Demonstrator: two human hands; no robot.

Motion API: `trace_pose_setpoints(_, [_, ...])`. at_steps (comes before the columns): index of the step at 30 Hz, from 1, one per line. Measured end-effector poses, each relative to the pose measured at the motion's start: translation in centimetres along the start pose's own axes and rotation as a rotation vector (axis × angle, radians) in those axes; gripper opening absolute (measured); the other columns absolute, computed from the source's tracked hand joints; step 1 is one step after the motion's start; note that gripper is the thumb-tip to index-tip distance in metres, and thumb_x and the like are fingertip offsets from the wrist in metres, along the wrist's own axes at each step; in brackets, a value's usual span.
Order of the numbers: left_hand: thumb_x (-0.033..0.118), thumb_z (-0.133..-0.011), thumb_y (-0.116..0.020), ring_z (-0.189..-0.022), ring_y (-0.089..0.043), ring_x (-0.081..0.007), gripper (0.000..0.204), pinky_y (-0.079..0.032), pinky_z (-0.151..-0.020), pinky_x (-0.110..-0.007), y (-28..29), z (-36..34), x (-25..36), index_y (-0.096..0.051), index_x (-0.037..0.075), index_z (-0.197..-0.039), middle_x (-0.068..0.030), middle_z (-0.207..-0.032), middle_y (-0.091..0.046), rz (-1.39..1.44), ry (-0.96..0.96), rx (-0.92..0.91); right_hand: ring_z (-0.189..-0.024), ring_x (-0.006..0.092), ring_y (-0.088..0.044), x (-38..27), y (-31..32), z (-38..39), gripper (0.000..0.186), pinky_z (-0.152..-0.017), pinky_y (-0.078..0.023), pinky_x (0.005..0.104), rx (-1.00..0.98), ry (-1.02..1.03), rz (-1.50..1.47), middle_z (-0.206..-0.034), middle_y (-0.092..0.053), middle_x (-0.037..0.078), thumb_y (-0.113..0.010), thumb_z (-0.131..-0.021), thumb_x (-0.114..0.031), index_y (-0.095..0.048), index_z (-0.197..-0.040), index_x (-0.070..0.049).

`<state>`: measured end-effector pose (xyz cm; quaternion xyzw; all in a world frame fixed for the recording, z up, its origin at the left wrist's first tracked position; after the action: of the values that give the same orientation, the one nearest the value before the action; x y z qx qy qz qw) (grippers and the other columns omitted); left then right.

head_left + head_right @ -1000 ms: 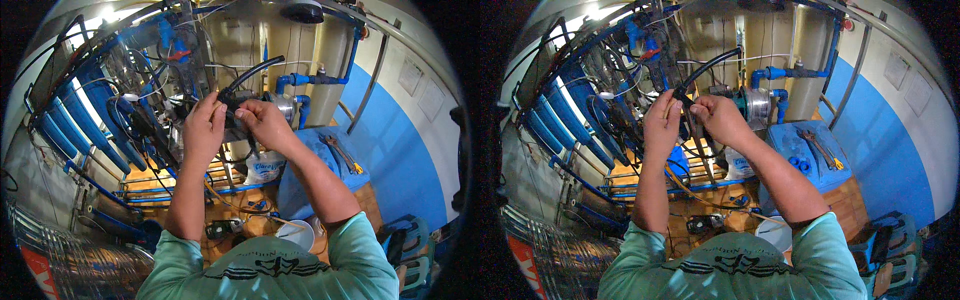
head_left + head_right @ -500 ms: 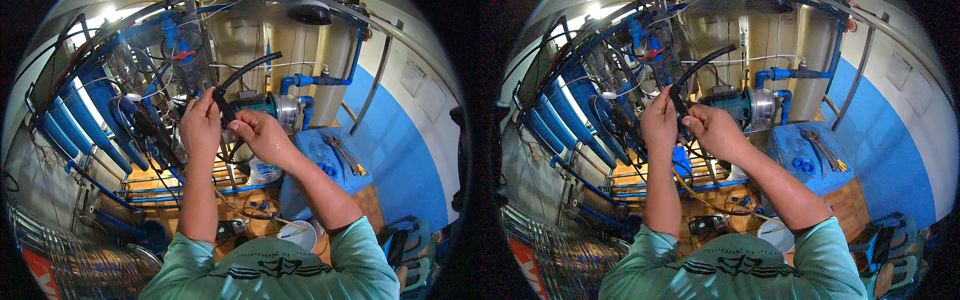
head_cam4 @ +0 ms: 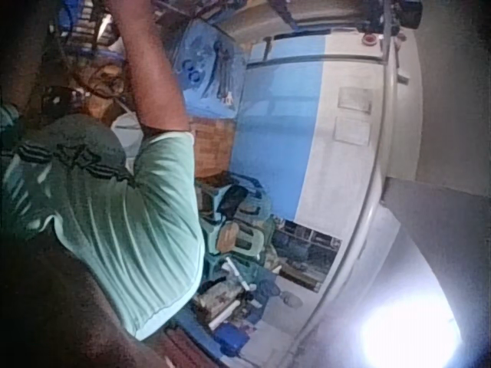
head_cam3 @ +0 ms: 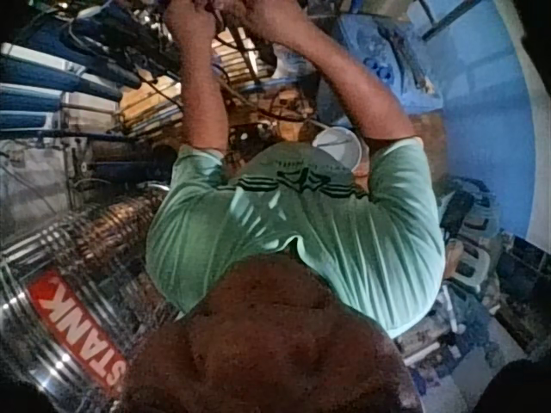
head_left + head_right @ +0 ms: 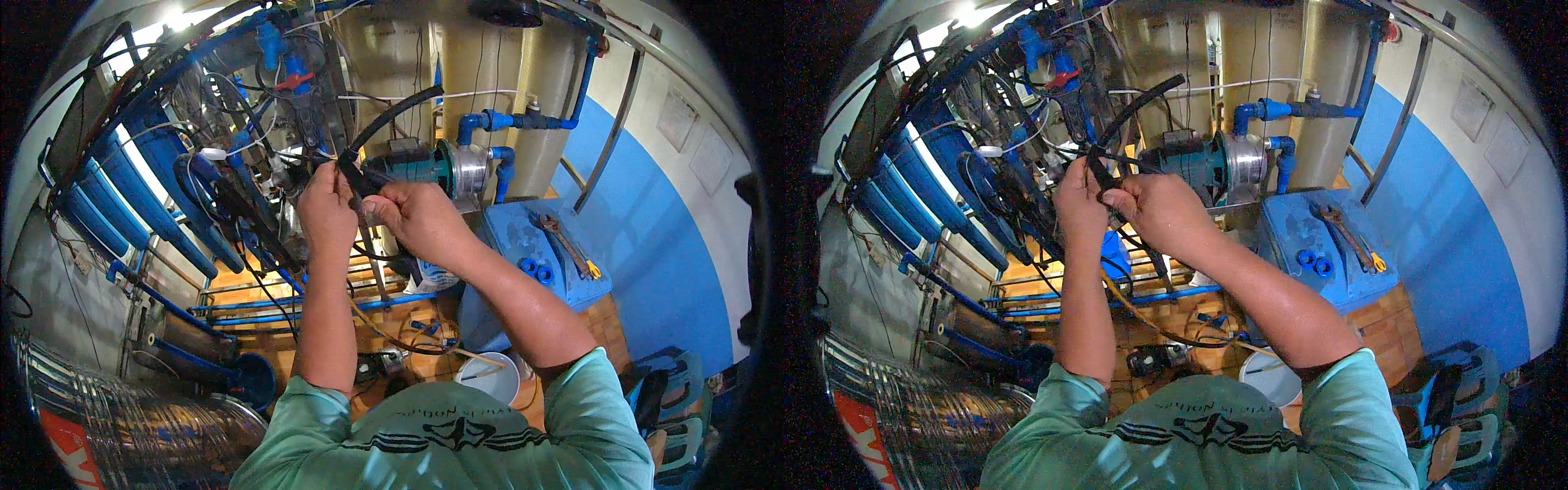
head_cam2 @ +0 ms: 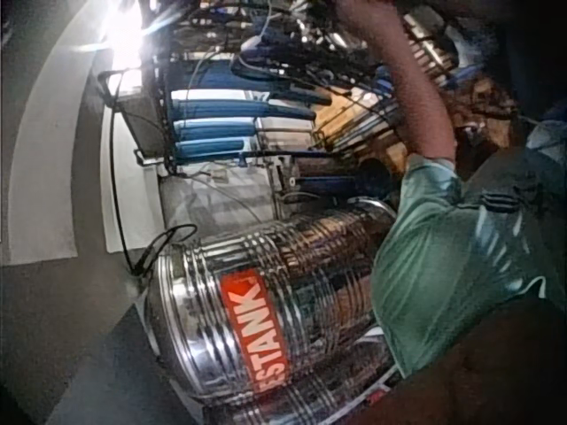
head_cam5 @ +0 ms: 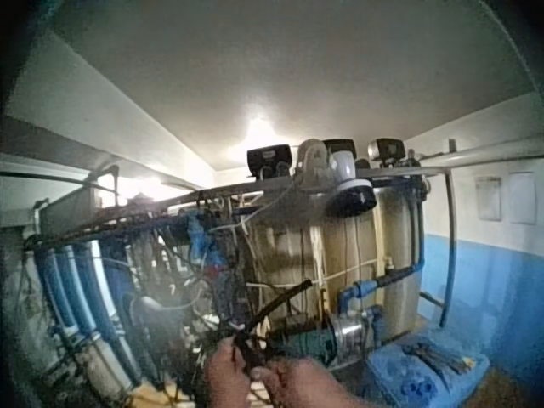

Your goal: The person retrieves a black strap from a storage area, cuts it with scissors, and uses it to secure a hose connection on a water filtration system. The person wraps the strap around the hose and tightens it by hand.

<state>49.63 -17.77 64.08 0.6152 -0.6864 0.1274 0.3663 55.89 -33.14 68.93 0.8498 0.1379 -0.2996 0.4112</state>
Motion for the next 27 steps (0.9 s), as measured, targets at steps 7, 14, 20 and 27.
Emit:
trace_pose_setpoints(7, [0.011,-0.084,-0.064,-0.073,-0.066,-0.0259,0.013,-0.048,-0.066,-0.033,0.8,0.5,0.9,-0.065,0.006,-0.096,-0.0133,-0.083,-0.068,0.135,-0.059,-0.052,-0.069,0.0417,-0.057,-0.8,-0.1,0.8,0.025,-0.062,-0.045,0.0446,-0.141,0.007,-0.148,-0.073,-0.06,0.022,-0.06,-0.089,-0.025,-0.062,-0.083,-0.001])
trace_pose_setpoints(14, [0.019,-0.087,-0.067,-0.066,-0.06,-0.0158,0.017,-0.046,-0.064,-0.028,0.8,0.2,2.5,-0.066,0.003,-0.092,-0.0086,-0.077,-0.068,0.127,0.197,-0.279,-0.056,0.0299,-0.045,-1.2,0.1,2.9,0.027,-0.054,-0.04,0.0393,-0.236,0.131,-0.059,-0.062,-0.048,0.017,-0.058,-0.092,-0.023,-0.054,-0.079,0.0])
trace_pose_setpoints(20, [0.017,-0.089,-0.065,-0.065,-0.061,-0.0176,0.015,-0.047,-0.063,-0.029,-1.1,1.8,0.3,-0.065,0.002,-0.09,-0.0151,-0.073,-0.065,0.209,0.135,-0.327,-0.061,0.0389,-0.057,-0.2,0.2,5.5,0.024,-0.055,-0.043,0.0449,-0.297,0.08,-0.08,-0.065,-0.057,0.02,-0.059,-0.09,-0.025,-0.057,-0.081,-0.002])
trace_pose_setpoints(27, [0.017,-0.089,-0.064,-0.064,-0.059,-0.0118,0.016,-0.046,-0.061,-0.028,-1.9,3.8,1.5,-0.065,0.001,-0.088,-0.0108,-0.072,-0.066,0.307,0.085,-0.368,-0.059,0.0384,-0.049,1.3,0.7,8.2,0.024,-0.053,-0.039,0.0438,-0.301,0.151,-0.01,-0.063,-0.048,0.017,-0.058,-0.09,-0.021,-0.052,-0.075,-0.003])
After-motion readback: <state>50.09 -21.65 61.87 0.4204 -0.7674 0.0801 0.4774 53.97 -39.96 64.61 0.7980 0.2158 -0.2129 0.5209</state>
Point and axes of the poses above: each hand's wrist, its own z-axis away from the middle knuckle, its own y-axis out of the back of the hand, x = y × z, the point moved 1 cm from there along -z, towards the middle knuckle
